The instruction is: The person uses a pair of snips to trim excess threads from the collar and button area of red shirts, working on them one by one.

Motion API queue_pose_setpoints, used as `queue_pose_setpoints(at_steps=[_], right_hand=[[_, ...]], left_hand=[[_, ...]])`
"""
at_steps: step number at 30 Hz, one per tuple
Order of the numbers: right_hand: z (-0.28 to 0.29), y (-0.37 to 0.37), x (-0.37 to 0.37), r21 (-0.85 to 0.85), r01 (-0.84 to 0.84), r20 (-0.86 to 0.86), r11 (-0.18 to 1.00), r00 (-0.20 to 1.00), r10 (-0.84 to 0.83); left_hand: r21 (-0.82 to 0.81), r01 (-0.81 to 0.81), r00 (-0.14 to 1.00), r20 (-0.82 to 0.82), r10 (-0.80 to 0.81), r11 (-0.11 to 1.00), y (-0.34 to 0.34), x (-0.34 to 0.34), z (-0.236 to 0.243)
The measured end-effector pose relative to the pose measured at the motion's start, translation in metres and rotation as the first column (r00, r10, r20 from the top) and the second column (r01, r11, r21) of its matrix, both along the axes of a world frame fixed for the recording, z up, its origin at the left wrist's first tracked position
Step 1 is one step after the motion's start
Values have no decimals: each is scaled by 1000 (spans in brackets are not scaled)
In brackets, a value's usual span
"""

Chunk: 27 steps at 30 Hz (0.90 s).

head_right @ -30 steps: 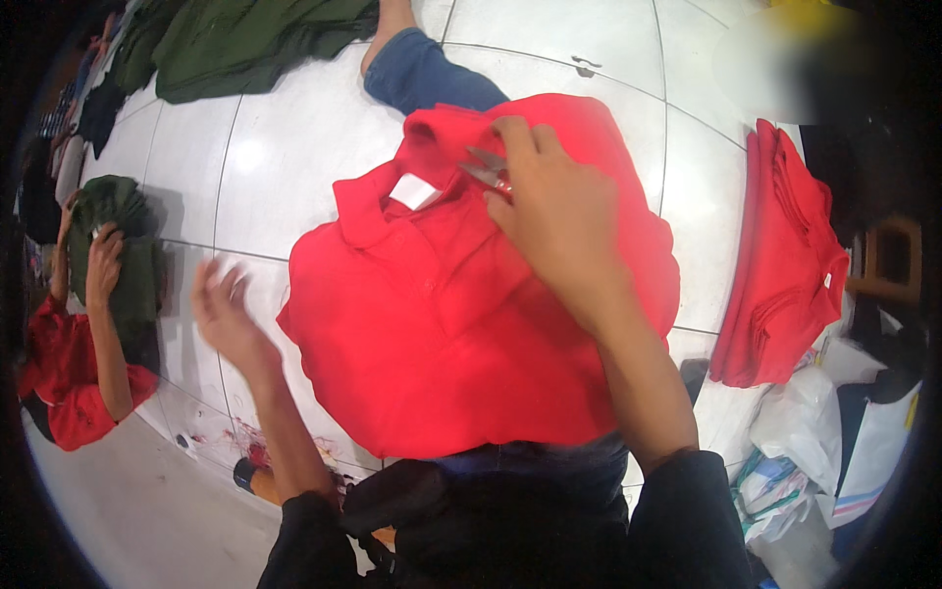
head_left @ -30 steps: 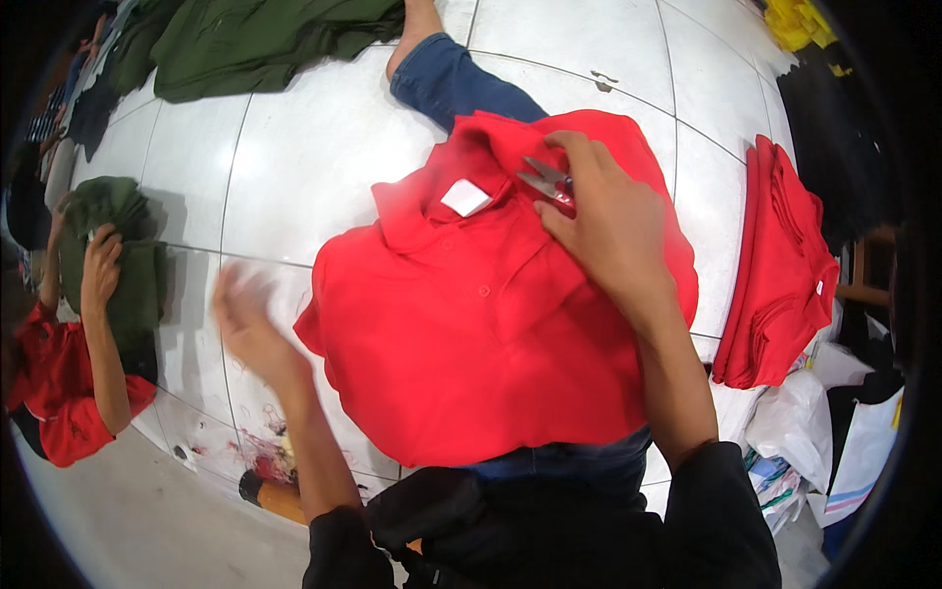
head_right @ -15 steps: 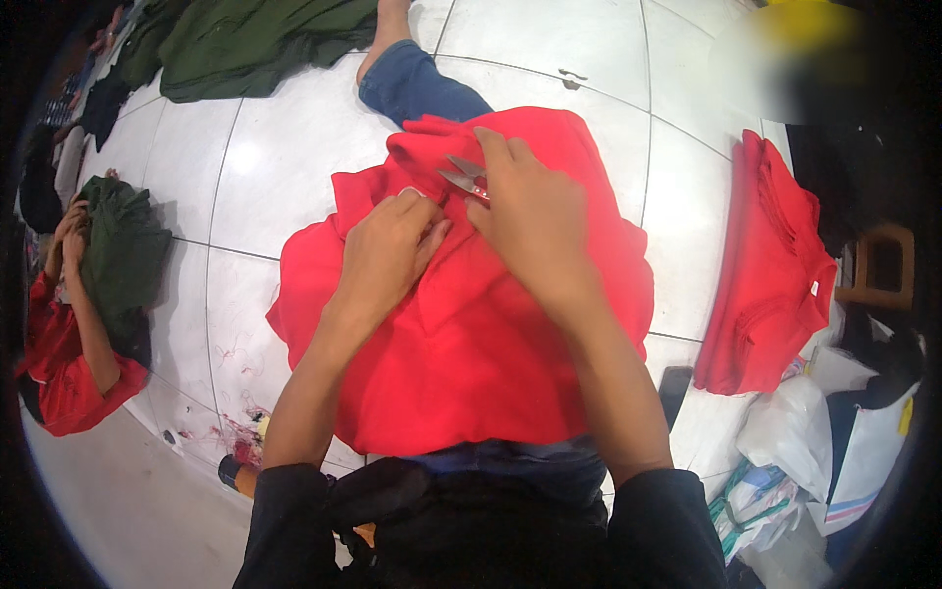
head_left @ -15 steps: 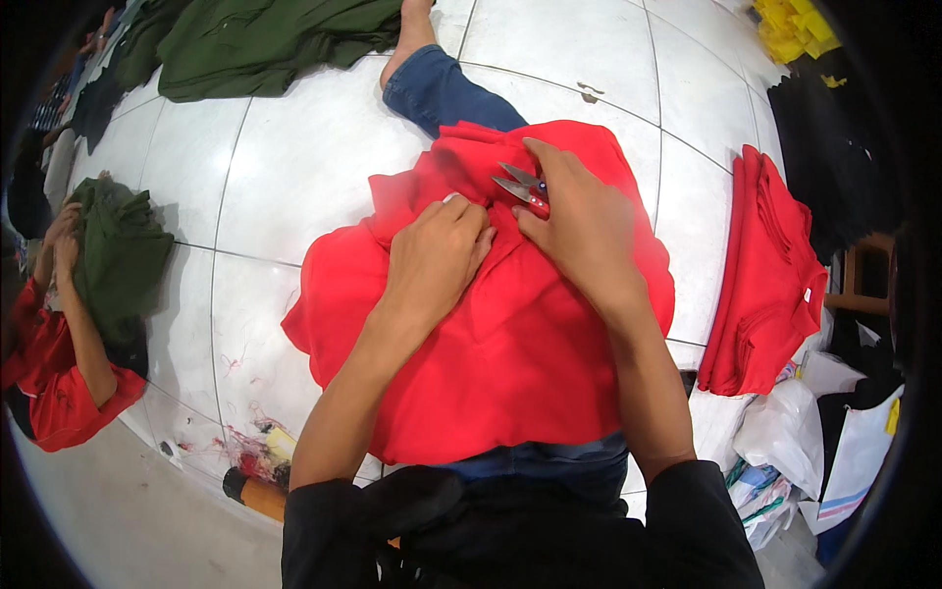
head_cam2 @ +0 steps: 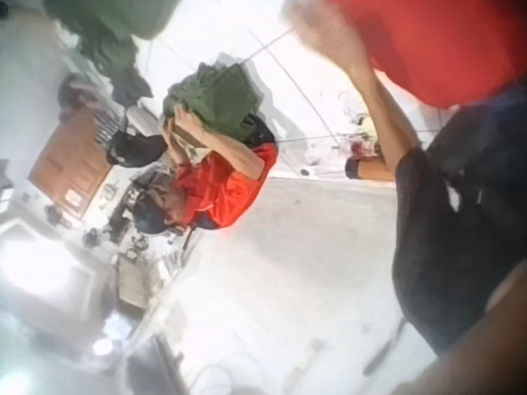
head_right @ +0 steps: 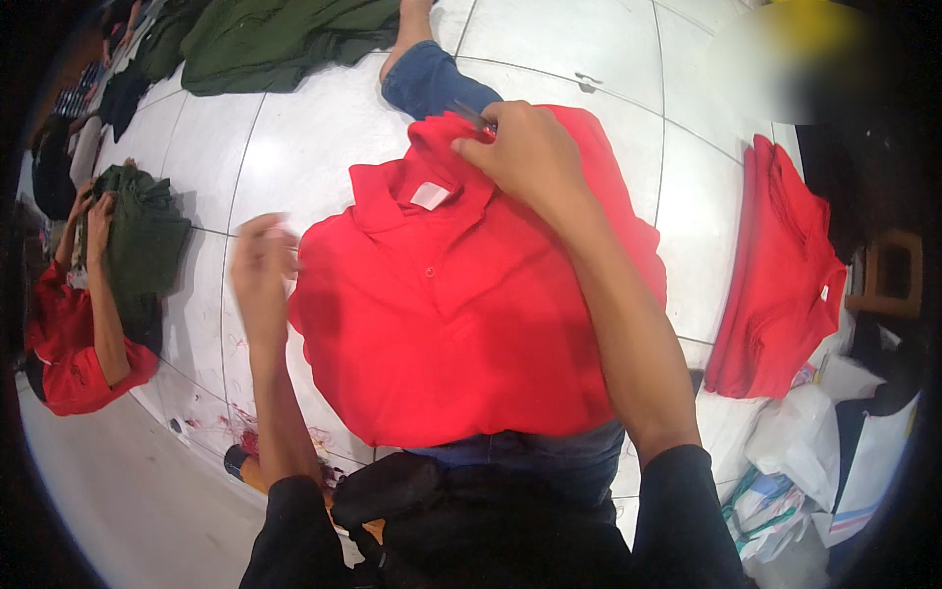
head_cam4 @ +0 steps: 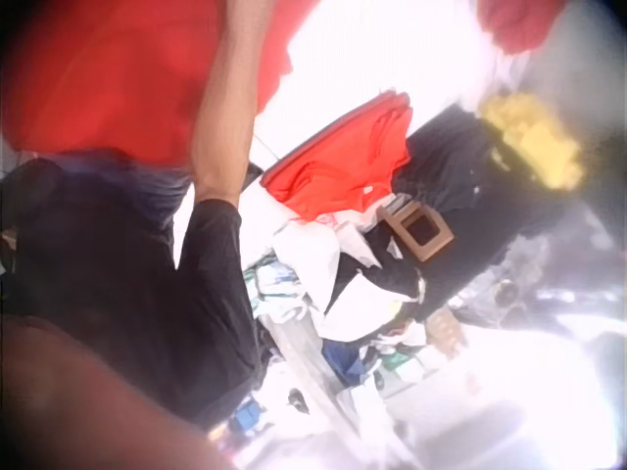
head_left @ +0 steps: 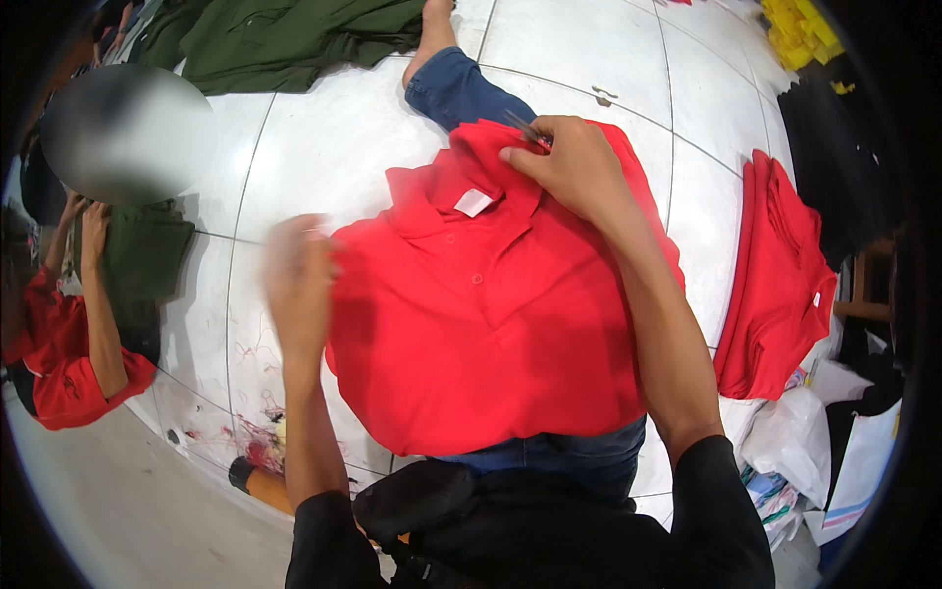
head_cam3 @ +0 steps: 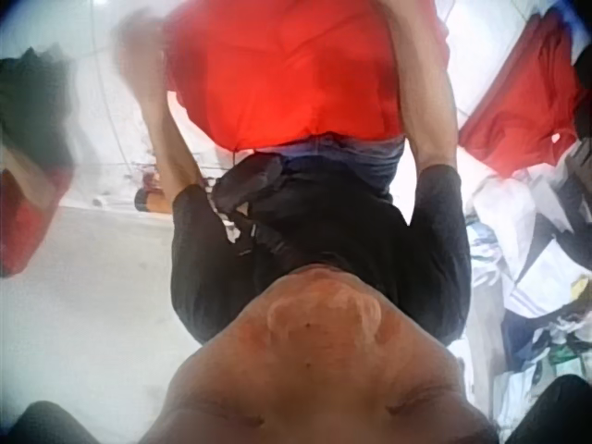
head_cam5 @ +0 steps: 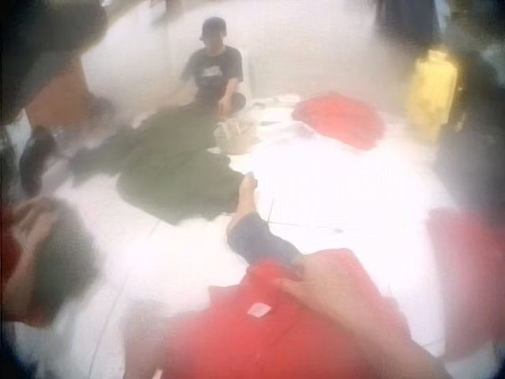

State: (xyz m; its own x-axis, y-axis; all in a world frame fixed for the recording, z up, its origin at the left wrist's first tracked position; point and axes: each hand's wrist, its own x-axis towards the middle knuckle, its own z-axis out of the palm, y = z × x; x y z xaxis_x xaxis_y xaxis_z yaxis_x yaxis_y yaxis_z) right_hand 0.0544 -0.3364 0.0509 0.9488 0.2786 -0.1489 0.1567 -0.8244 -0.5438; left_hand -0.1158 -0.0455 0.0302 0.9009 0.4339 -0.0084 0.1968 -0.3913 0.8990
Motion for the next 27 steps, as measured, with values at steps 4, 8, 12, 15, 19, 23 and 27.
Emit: queue_pose_setpoints(at_steps=[4,8,12,15,19,23,27], right_hand=[[33,23,-4,357,114,4,927,992,-123],[17,35,-13,472,-121,188,873,981,35],[29,26,-81,132,-82,206,988,977,53],[19,19,-131,-50,-85,134,995,987,91],[-2,19,-142,-60,-17,130,998,991,24],[14,6,-131,35,7,31,999,999,-8],[11,3,-118,226,60,-117,972,992,-34]], left_hand=[[186,481,876,-147,-460,857,-49,22,4],[433,494,844,-31,-535,754,-59,30,-30],[207,280,919,225,-324,937,-60,13,-34],[-242,42,965,261,24,969,-74,-13,-36],[64,200,956,206,-209,978,-96,-29,-39],[400,291,915,148,-375,869,-107,-14,-28],[469,419,883,-9,-470,777,-104,1,-19]])
